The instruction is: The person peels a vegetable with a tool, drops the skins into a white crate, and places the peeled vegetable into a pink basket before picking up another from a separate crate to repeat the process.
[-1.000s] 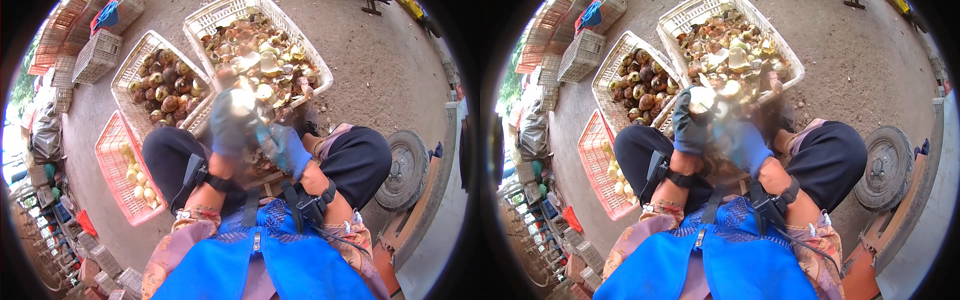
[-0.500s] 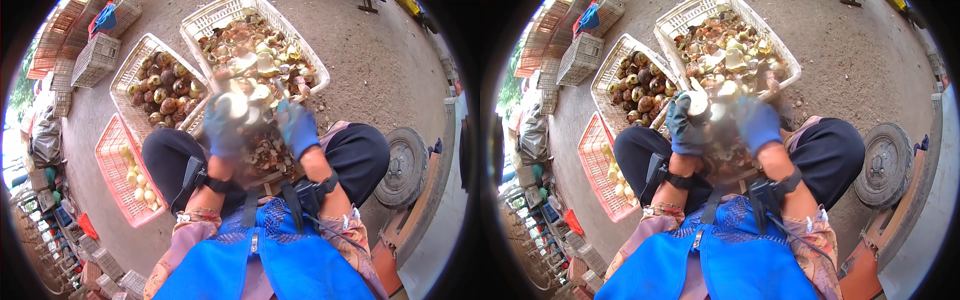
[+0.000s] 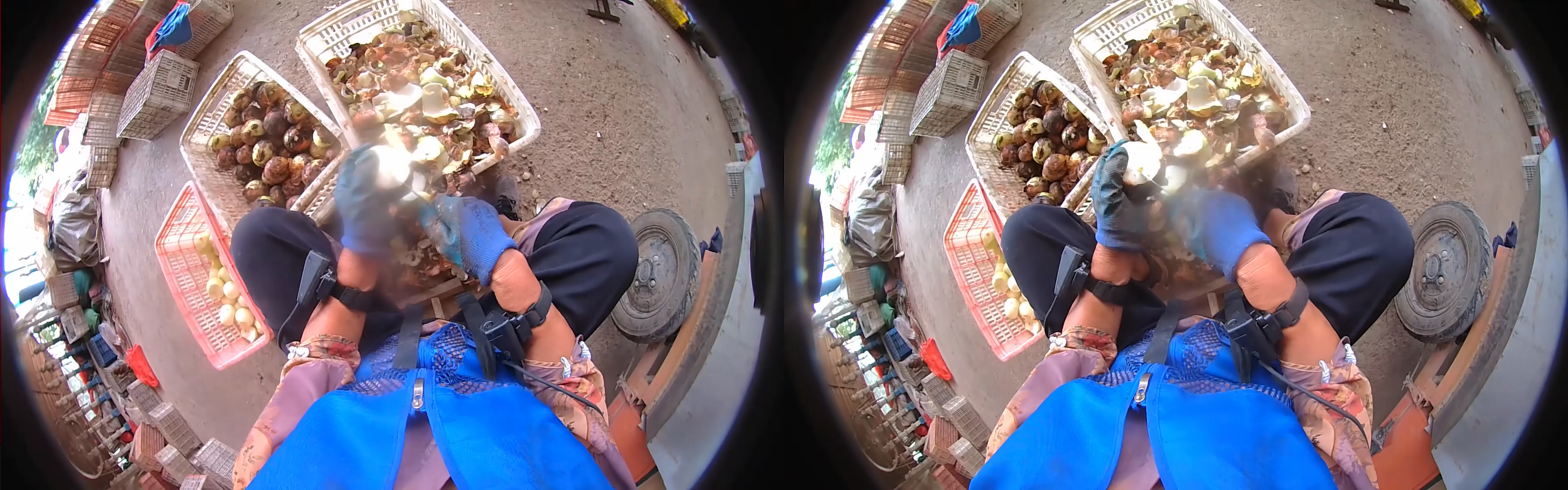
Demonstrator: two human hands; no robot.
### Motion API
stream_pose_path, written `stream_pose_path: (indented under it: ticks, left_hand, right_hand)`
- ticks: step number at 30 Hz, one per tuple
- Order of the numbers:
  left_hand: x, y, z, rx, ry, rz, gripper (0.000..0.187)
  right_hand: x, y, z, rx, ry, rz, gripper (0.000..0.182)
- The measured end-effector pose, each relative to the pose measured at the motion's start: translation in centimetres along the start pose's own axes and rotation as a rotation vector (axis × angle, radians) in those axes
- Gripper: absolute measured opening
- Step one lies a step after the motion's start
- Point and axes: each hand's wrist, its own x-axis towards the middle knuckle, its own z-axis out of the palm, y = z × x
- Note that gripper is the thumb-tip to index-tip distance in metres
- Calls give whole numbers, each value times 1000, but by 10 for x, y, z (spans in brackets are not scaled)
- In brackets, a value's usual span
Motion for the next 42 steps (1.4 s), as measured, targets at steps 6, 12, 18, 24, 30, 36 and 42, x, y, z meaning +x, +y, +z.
stream_pose_path:
  ticks: [6,12,18,24,30,36,42]
  left_hand:
    - [-3,-14,-8,98,-83,-153,27]
    - [-3,-24,-3,283,4,-38,20]
    - [-2,-11,10,473,52,71,21]
    - [-9,-30,9,184,-20,45,25]
    - [0,1,3,-731,78,-620,36]
    - [4,8,-13,150,-487,-243,57]
    - [-1,58,13,13,-239,-142,67]
  right_hand:
    - [3,-7,-16,-208,-84,-21,20]
    - [0,-8,2,-138,78,80,21]
    - [-4,-23,-3,-257,99,263,20]
    - [8,24,-10,125,522,262,38]
    - [18,24,9,701,364,240,30]
    - [36,29,27,1170,244,114,27]
    - [29,21,34,930,527,66,23]
